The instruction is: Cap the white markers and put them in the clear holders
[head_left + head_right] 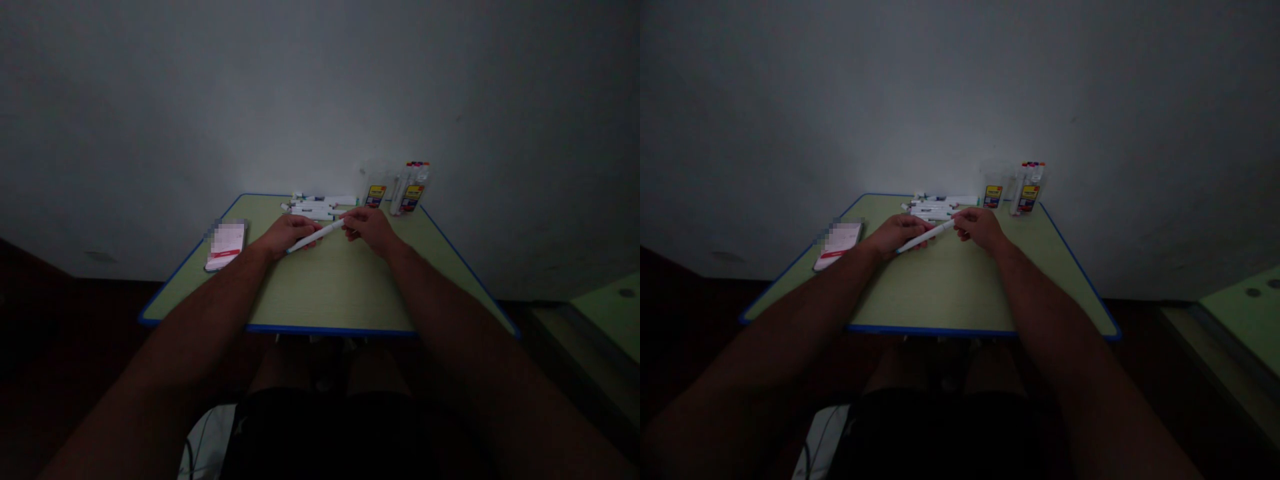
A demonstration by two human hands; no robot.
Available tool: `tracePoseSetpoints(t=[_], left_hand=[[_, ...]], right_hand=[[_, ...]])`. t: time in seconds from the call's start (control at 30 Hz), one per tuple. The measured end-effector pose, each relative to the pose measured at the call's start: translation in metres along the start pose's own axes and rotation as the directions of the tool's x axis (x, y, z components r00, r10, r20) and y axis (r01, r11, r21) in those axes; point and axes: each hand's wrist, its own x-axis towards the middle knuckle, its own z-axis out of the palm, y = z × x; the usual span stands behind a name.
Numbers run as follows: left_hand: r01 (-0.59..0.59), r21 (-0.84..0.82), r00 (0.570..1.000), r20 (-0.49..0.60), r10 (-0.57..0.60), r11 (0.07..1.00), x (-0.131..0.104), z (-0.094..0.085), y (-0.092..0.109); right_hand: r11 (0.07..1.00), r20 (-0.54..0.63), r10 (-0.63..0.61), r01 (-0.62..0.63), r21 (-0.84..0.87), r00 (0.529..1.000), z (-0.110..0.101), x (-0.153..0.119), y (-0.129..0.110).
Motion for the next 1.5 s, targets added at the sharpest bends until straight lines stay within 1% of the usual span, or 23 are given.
tracePoseSetpoints(t=[0.17, 0.3, 0.47, 0.63, 0.73, 0.87, 1.0, 1.13, 1.33, 1.5], left_hand=[[-0.026, -0.047, 0.999, -0.019, 0.025, 0.999, 0.001, -0.001, -0.001], [-0.027, -0.089, 0.999, -0.046, 0.023, 0.996, 0.001, 0.000, 0.000], [-0.029, -0.085, 0.994, -0.108, 0.020, 0.996, 0.002, -0.001, -0.001], [-0.100, -0.044, 0.976, -0.199, 0.090, 0.994, 0.005, -0.006, -0.005], [-0.131, 0.010, 0.956, -0.264, 0.129, 0.991, 0.009, -0.010, -0.010], [-0.176, -0.011, 0.935, -0.313, 0.163, 0.984, 0.013, -0.014, -0.015], [-0.207, -0.041, 0.928, -0.326, 0.183, 0.977, 0.013, -0.014, -0.014], [-0.197, -0.038, 0.926, -0.335, 0.173, 0.980, 0.012, -0.013, -0.013], [-0.211, 0.010, 0.914, -0.352, 0.201, 0.977, 0.014, -0.015, -0.014], [-0.220, -0.004, 0.915, -0.347, 0.205, 0.975, 0.014, -0.016, -0.015]], right_hand=[[0.999, -0.079, 0.034, -0.033, 0.014, 0.996, -0.003, 0.000, -0.004], [0.998, -0.135, 0.054, -0.049, 0.042, 0.989, -0.006, 0.000, -0.007], [0.996, -0.222, 0.084, -0.072, 0.061, 0.971, -0.011, 0.003, -0.008], [0.994, -0.290, 0.090, -0.070, 0.080, 0.953, -0.015, 0.007, -0.006], [0.993, -0.274, 0.056, -0.026, 0.111, 0.960, -0.016, 0.007, -0.004], [0.988, -0.201, 0.006, 0.025, 0.152, 0.980, -0.016, 0.005, -0.002], [0.989, -0.159, -0.002, 0.026, 0.145, 0.987, -0.015, 0.004, -0.001], [0.992, -0.165, -0.001, 0.021, 0.122, 0.986, -0.015, 0.004, -0.002], [0.995, -0.155, -0.017, 0.033, 0.098, 0.988, -0.015, 0.005, -0.001], [0.993, -0.154, -0.025, 0.043, 0.111, 0.988, -0.015, 0.004, -0.001]])
